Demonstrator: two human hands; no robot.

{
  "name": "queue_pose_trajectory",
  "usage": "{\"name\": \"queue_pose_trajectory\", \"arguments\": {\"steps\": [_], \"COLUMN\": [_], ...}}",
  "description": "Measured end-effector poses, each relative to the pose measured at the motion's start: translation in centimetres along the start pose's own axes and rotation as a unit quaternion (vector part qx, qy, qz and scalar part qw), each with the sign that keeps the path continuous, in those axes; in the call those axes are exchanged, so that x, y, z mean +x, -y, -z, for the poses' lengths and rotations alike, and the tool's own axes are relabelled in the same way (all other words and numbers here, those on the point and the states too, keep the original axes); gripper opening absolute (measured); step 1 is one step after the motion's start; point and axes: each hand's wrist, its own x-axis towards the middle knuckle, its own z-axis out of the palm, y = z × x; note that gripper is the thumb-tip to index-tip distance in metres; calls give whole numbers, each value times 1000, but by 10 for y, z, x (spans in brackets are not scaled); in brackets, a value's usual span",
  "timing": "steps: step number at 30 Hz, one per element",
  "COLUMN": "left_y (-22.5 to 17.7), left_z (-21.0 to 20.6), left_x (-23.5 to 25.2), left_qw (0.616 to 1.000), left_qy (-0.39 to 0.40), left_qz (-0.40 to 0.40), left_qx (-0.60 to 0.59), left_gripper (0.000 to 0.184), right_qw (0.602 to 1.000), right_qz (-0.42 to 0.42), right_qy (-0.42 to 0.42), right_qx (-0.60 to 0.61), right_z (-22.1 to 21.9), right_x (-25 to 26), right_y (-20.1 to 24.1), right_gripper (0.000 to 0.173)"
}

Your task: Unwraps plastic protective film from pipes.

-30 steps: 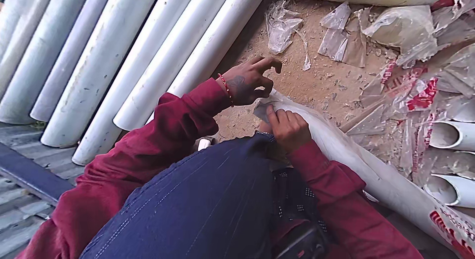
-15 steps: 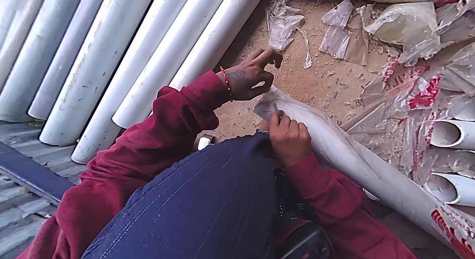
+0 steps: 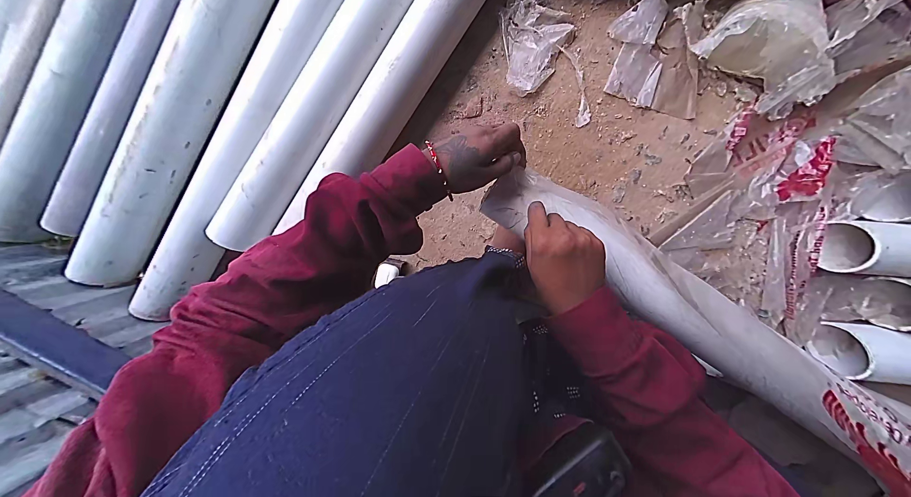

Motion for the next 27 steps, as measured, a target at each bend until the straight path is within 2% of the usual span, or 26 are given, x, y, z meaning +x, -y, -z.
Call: {"name": "queue_pose_trajectory", "arguments": {"steps": [3, 9, 12, 15, 17, 18, 19, 21, 24, 27], "left_y": [-13, -2, 5, 14, 24, 26, 24, 27, 36, 40], "left_z": [4, -7, -4, 3, 2, 1, 1, -1, -9, -15], "left_x": [9, 29, 32, 18, 4, -3, -7, -10, -12, -13], "left_qw": [996, 992, 998, 992, 972, 964, 959, 959, 965, 981], "left_qy": [30, 20, 25, 48, 108, 138, 161, 164, 88, 23], "left_qz": [70, 42, 38, 59, 50, 52, 60, 63, 26, -16], "left_qx": [52, 121, 50, -106, -201, -222, -226, -223, -246, -192], "left_gripper": [23, 24, 25, 30, 54, 62, 62, 51, 26, 18], "right_qw": [1000, 994, 992, 995, 981, 970, 958, 939, 900, 891], "right_qz": [-16, 1, -30, -102, -175, -207, -234, -299, -423, -445], "right_qy": [24, 49, 79, -2, -74, -108, -137, -142, -20, 23], "right_qx": [4, -96, -95, -17, 44, 71, 91, 98, 107, 83], "right_z": [17, 44, 60, 68, 64, 57, 49, 34, 33, 33], "right_x": [-12, -63, -99, -125, -129, -129, -126, -117, -100, -96], "right_y": [-12, -45, -67, -100, -123, -135, -148, -166, -167, -163], "right_gripper": [10, 17, 20, 32, 33, 33, 34, 33, 34, 35]}}
